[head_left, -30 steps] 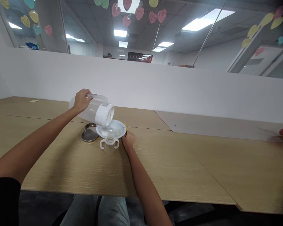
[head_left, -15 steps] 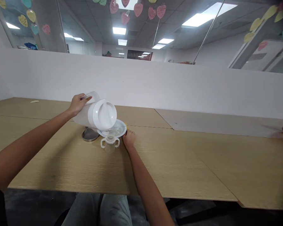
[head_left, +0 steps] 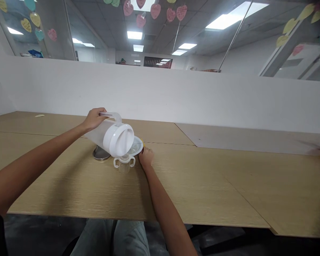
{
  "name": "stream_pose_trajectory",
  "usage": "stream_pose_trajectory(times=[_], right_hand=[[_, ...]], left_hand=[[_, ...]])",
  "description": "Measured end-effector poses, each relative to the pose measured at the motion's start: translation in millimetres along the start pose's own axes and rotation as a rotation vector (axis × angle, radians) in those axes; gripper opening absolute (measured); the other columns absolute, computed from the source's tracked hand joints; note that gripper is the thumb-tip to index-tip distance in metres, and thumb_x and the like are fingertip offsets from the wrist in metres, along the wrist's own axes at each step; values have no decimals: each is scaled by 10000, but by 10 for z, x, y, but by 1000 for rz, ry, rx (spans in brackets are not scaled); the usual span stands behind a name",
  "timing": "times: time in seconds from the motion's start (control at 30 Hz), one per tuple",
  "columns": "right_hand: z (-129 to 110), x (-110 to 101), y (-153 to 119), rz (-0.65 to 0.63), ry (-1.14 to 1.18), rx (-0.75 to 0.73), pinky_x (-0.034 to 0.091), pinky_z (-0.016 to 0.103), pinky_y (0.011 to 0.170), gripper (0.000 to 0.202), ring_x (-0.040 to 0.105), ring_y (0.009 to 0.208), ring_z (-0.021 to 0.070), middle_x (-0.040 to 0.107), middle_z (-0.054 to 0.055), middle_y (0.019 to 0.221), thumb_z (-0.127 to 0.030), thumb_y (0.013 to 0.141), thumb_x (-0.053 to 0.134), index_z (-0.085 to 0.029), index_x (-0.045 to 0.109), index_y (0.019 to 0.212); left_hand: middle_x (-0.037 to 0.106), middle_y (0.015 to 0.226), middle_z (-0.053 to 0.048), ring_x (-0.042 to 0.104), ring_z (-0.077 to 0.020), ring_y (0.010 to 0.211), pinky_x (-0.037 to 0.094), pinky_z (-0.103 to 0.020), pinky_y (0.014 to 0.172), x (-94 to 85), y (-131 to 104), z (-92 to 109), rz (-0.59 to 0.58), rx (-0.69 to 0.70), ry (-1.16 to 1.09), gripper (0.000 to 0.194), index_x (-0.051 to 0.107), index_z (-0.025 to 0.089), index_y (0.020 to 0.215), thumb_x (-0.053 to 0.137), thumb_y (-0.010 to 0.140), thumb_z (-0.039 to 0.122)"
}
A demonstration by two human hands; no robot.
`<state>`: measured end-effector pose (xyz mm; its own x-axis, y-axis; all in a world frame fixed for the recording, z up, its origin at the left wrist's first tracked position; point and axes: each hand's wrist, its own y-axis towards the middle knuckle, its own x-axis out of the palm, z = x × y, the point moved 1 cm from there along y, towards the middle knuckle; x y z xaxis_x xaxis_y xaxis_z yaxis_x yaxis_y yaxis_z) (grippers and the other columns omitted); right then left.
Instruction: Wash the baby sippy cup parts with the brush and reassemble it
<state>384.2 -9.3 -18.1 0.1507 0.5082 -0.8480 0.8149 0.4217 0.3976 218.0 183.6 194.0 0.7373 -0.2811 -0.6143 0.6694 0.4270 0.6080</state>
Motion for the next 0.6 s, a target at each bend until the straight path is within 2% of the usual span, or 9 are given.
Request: stream_pose_trajectory(times=[0.1, 0.2, 0.3, 0.4, 0.5, 0.6], right_hand=[[0, -5, -5, 10, 4, 2, 359, 288, 751, 251, 584, 908, 222, 685, 113, 943, -212, 875, 437, -138, 670, 934], [-4, -24, -15, 6, 9, 10, 355, 282, 751, 245, 583, 906, 217, 688, 113, 938, -192, 859, 445, -139, 675, 924], [-8, -40, -23, 0, 12, 3, 355, 280, 757, 256, 581, 905, 213, 688, 114, 941, -198, 863, 435, -140, 679, 917], [-3, -34, -22, 12, 5, -9, 357, 286, 759, 267, 580, 898, 216, 689, 108, 946, -209, 869, 426, -142, 679, 924], [9, -8, -10, 25, -4, -14, 356, 286, 752, 261, 580, 884, 215, 690, 104, 942, -205, 865, 430, -141, 678, 918], [15, 7, -1, 30, -8, -15, 351, 285, 749, 258, 580, 881, 212, 691, 101, 926, -200, 869, 427, -140, 677, 895]], left_hand=[[475, 591, 27, 409, -125, 609, 282, -252, 588, -31, 29, -42, 17, -7, 3, 168, 554, 171, 627, 599, 676, 325], [438, 577, 35, 390, -114, 600, 269, -250, 573, -103, 47, -259, 140, -84, -24, 232, 546, 164, 627, 622, 701, 371], [378, 566, 55, 340, -92, 591, 253, -242, 551, -202, -3, -641, 379, -303, -103, 323, 519, 151, 636, 646, 718, 437], [417, 608, 64, 352, -80, 640, 295, -223, 577, -272, -134, -1030, 612, -557, -233, 316, 516, 132, 717, 649, 752, 416], [434, 651, 60, 377, -82, 676, 330, -221, 607, -275, -280, -1298, 732, -676, -273, 268, 492, 126, 771, 589, 817, 371], [416, 656, 56, 395, -90, 693, 360, -230, 626, -214, -392, -1465, 819, -789, -305, 288, 462, 134, 772, 590, 817, 388]])
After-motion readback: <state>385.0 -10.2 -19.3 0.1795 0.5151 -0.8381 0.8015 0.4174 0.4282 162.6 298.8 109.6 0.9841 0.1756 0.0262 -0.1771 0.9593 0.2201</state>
